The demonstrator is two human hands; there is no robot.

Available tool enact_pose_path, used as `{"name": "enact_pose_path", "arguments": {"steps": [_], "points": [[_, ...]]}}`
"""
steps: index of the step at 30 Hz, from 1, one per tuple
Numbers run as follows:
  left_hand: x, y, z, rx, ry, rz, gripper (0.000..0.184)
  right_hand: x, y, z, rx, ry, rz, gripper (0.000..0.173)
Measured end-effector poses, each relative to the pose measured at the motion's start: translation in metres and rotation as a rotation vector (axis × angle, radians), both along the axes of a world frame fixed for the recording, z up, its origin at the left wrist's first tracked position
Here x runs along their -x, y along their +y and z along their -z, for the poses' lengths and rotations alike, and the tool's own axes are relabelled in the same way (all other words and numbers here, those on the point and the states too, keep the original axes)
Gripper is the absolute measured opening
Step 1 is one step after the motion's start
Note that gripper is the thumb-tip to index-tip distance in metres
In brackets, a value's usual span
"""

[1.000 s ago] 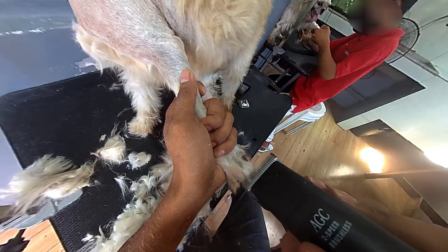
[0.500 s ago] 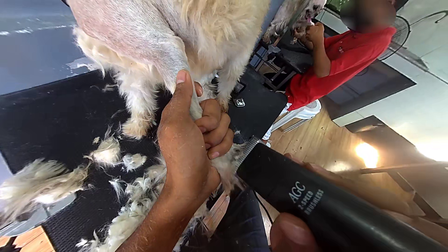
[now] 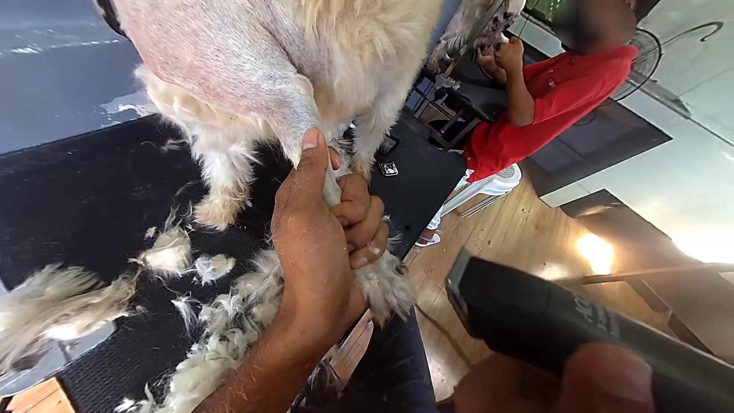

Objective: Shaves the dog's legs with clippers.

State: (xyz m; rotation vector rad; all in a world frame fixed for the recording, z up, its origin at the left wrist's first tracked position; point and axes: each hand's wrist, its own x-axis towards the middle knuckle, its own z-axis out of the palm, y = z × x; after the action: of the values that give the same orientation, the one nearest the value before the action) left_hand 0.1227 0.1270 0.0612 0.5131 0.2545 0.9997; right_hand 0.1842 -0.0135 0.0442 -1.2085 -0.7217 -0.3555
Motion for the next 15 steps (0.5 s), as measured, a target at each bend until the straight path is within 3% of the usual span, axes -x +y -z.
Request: {"name": "enact_pose_path", "arguments": {"steps": [7,15], "points": [[-0.007,0.001,-0.002,0.052,0.031,-0.021,0.044,-0.001,-0.026,0.015,0.109,-0.071,-0.087,0.031],[-0.003,0.0,0.002,0.013,0.013,0.009,0.045,0.001,-0.017,0.016,0.044,-0.04,-0.057,0.037]]}}
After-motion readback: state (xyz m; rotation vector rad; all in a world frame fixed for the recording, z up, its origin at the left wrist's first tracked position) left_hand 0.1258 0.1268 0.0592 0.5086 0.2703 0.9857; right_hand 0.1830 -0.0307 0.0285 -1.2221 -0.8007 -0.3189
